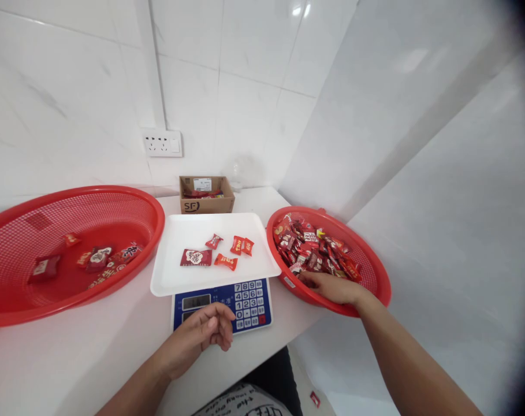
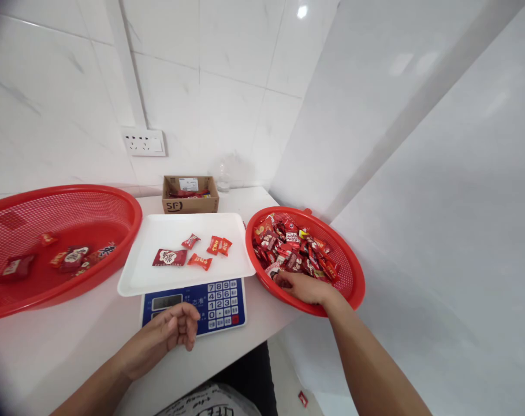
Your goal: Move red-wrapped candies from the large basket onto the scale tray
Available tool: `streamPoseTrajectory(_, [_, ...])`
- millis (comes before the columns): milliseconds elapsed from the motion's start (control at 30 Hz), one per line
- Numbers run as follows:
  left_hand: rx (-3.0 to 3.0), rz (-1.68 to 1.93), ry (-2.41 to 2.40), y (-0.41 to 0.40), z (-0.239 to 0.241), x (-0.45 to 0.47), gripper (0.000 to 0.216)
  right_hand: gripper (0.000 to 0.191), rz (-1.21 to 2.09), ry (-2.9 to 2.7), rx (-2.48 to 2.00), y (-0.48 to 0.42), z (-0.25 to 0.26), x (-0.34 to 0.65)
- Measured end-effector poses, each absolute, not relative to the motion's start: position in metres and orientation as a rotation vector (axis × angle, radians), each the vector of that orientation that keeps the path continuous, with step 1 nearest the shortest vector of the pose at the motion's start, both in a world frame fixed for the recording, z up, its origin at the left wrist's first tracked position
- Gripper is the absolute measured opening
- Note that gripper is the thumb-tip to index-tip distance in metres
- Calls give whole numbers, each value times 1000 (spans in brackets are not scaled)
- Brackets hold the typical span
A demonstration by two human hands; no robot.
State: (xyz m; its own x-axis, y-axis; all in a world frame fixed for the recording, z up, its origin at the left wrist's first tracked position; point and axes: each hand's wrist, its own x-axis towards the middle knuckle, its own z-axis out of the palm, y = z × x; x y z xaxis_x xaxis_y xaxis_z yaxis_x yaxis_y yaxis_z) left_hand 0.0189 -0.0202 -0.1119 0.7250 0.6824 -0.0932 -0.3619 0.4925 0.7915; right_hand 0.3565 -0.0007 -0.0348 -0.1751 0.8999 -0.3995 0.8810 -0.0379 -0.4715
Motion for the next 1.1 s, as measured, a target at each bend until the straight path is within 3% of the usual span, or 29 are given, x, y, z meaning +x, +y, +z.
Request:
streamPoseTrajectory(233, [865, 651, 443, -21, -112, 18, 40, 26, 1040, -2007, -2007, 0, -33, 356])
streamPoseTrajectory(433, [914, 650, 456, -21, -113, 19, 41, 48, 838, -1702, -1911, -9, -24, 332])
streamPoseTrajectory(533, [941, 647, 470, -22, -112, 21, 43, 53, 1064, -1586, -1654, -18, -25, 300])
streamPoseTrajectory(733, [1023, 660, 560, -24, -110, 23, 52, 44, 1440, -1708, -1406, -28, -40, 232])
streamPoseTrajectory(900, [1034, 702, 683, -25, -109, 24, 39, 31, 1584, -1838, -1264, -30, -47, 210])
streamPoseTrajectory(1100, [971, 777, 697, -24, -120, 25, 39, 57, 1527, -1672, -1310, -33, -51, 209])
